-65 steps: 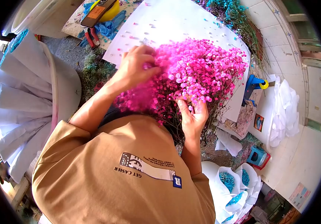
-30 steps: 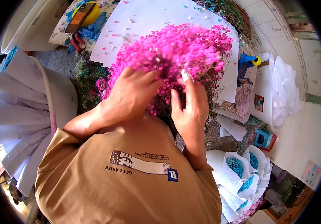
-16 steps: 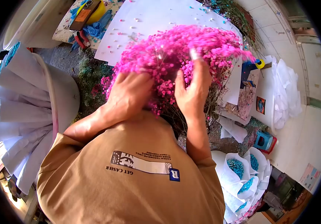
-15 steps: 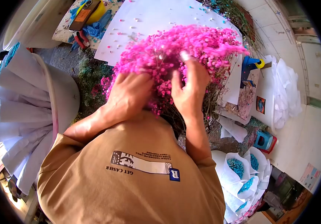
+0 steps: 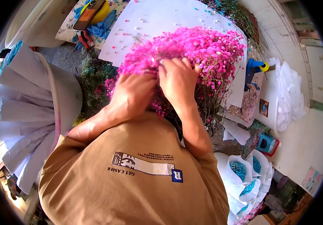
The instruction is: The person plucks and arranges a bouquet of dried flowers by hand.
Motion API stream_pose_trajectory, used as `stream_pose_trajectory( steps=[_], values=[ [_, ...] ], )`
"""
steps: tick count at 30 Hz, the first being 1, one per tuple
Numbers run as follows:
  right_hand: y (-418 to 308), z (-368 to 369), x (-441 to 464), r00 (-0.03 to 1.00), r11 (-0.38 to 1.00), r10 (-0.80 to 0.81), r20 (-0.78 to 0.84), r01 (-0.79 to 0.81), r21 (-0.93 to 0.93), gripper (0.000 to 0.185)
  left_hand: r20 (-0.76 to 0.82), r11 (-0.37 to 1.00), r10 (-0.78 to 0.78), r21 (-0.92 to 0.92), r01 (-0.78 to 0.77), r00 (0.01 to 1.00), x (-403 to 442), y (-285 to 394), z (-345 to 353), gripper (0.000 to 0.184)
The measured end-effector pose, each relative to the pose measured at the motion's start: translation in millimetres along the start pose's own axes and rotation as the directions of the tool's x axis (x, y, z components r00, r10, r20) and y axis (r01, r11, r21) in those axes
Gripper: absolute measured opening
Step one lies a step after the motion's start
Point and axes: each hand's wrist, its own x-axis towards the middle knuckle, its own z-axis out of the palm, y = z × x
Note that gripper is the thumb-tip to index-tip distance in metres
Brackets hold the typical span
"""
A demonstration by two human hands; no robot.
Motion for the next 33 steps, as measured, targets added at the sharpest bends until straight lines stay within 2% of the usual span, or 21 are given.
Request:
stream_pose_trajectory(
  steps=[1, 3, 5, 6, 7, 8, 9, 11, 15, 19, 21, 23, 25, 27, 29, 31, 33],
  values=[
    [1.2, 3.1, 2.1, 1.0, 1.0, -0.002, 0.002, 0.002, 0.0, 0.021, -0.001, 1.0, -0.003, 0.0, 0.003, 1.0, 0.8, -1.0, -0.5, 0.028],
    [3.2, 9.8, 5.1, 0.999, 0.983, 0.036, -0.034, -0.03, 0.182, 0.019, -0.07, 0.991, -0.066, -0.123, 0.057, 0.995, 3.8, -3.3, -4.3, 0.026],
    [7.0, 15.2, 3.4, 0.999, 0.976, 0.051, -0.015, -0.047, 0.214, 0.017, -0.085, 0.985, -0.086, -0.154, 0.072, 0.993, 6.6, -5.6, -7.6, 0.028],
    [8.1, 14.6, 1.0, 0.988, 0.863, 0.151, 0.033, -0.148, 0.483, 0.016, -0.122, 0.984, -0.072, -0.169, 0.051, 0.99, 8.0, -10.0, -6.8, 0.029],
    [9.5, 14.9, -1.8, 0.968, 0.668, 0.227, 0.109, -0.236, 0.706, 0.015, -0.16, 0.983, -0.062, -0.183, 0.032, 0.985, 8.9, -13.5, -7.0, 0.031],
    [13.5, 17.1, -6.0, 0.948, 0.498, 0.261, 0.18, -0.292, 0.816, 0.014, -0.195, 0.98, -0.071, -0.195, 0.032, 0.978, 10.1, -14.7, -9.6, 0.032],
    [14.3, 14.1, -9.4, 0.929, 0.406, 0.317, 0.193, -0.317, 0.857, 0.018, -0.194, 0.98, -0.073, -0.194, 0.035, 0.978, 10.6, -14.7, -11.9, 0.032],
    [18.6, 16.5, -15.5, 0.924, 0.328, 0.341, 0.174, -0.29, 0.899, 0.018, -0.152, 0.936, -0.209, -0.317, 0.152, 0.966, 11.2, -14.1, -14.2, 0.032],
    [17.1, 18.9, -18.4, 0.9, 0.308, 0.392, 0.191, -0.324, 0.894, 0.019, -0.124, 0.913, -0.247, -0.363, 0.188, 0.961, 14.0, -15.8, -14.8, 0.04],
    [12.3, 12.9, -16.3, 0.906, 0.344, 0.373, 0.199, -0.334, 0.877, 0.02, -0.024, 0.921, -0.288, -0.281, 0.27, 0.957, 21.9, -12.4, -22.2, 0.042],
    [12.7, 14.0, -17.4, 0.914, 0.362, 0.361, 0.184, -0.32, 0.876, 0.021, -0.034, 0.926, -0.289, -0.263, 0.271, 0.957, 23.5, -12.2, -21.6, 0.041],
    [13.4, 19.8, -20.7, 0.96, 0.549, 0.277, 0.032, -0.185, 0.815, 0.025, -0.04, 0.932, -0.289, -0.241, 0.271, 0.957, 23.2, -14.3, -20.0, 0.041],
    [7.0, 13.4, -20.9, 0.972, 0.59, 0.236, 0.014, -0.155, 0.792, 0.032, -0.018, 0.917, -0.318, -0.26, 0.303, 0.948, 22.2, -16.8, -17.1, 0.037],
    [2.5, 7.1, -24.1, 0.982, 0.895, 0.094, -0.165, -0.01, 0.447, 0.038, -0.014, 0.907, -0.339, -0.271, 0.322, 0.941, 23.6, -14.1, -19.8, 0.036],
    [-4.0, 2.8, -26.7, 0.977, 0.881, 0.136, -0.163, -0.044, 0.472, 0.043, -0.007, 0.895, -0.36, -0.286, 0.343, 0.933, 23.9, -12.8, -19.4, 0.034],
    [-6.2, 2.9, -29.7, 0.927, 0.912, 0.063, -0.37, 0.098, 0.399, 0.035, -0.047, 0.909, -0.351, -0.256, 0.329, 0.935, 24.2, -13.0, -17.4, 0.032],
    [-9.0, 0.6, -34.7, 0.93, 0.919, 0.012, -0.369, 0.135, 0.371, 0.03, -0.043, 0.921, -0.323, -0.244, 0.303, 0.946, 25.3, -12.6, -17.8, 0.033]
  ],
)
